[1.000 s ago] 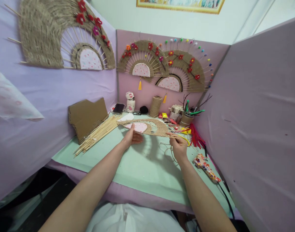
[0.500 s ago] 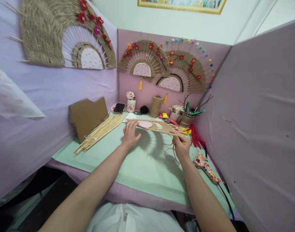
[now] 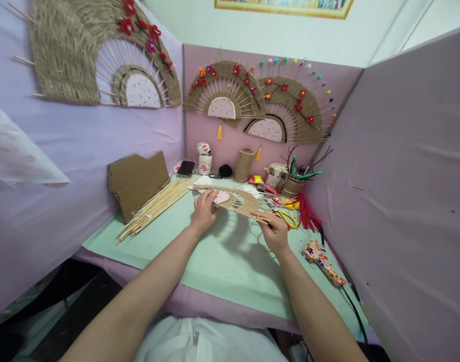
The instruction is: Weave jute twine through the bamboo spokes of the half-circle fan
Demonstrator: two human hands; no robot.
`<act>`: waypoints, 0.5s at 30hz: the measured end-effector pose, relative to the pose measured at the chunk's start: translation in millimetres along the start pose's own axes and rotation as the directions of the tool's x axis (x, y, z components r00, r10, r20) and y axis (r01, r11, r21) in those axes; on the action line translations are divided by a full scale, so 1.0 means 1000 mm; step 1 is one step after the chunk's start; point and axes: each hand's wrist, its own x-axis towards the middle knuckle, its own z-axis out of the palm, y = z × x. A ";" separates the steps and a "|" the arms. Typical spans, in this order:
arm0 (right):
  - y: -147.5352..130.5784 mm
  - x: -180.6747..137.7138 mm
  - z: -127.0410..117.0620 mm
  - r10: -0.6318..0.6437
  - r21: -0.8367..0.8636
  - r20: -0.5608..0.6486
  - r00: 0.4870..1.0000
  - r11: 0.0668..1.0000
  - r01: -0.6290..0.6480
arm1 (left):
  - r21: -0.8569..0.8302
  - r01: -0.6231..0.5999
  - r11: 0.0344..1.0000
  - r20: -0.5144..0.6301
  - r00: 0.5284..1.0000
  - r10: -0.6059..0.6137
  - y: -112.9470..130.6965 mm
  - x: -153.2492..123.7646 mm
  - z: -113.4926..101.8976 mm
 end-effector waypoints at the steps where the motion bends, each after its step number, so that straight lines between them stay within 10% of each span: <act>1: 0.000 -0.001 0.001 -0.004 -0.013 -0.013 1.000 1.000 0.004 | -0.002 -0.031 1.000 -0.018 0.999 0.031 0.007 -0.001 -0.004; 9: 0.002 -0.001 -0.001 0.018 -0.015 -0.122 0.992 1.000 -0.020 | -0.215 -0.562 0.799 -0.093 0.826 0.556 0.082 -0.018 -0.020; 15: 0.005 0.000 -0.002 -0.002 -0.007 -0.138 0.990 1.000 0.001 | -0.230 -0.485 0.844 -0.186 0.873 0.451 0.104 -0.010 -0.002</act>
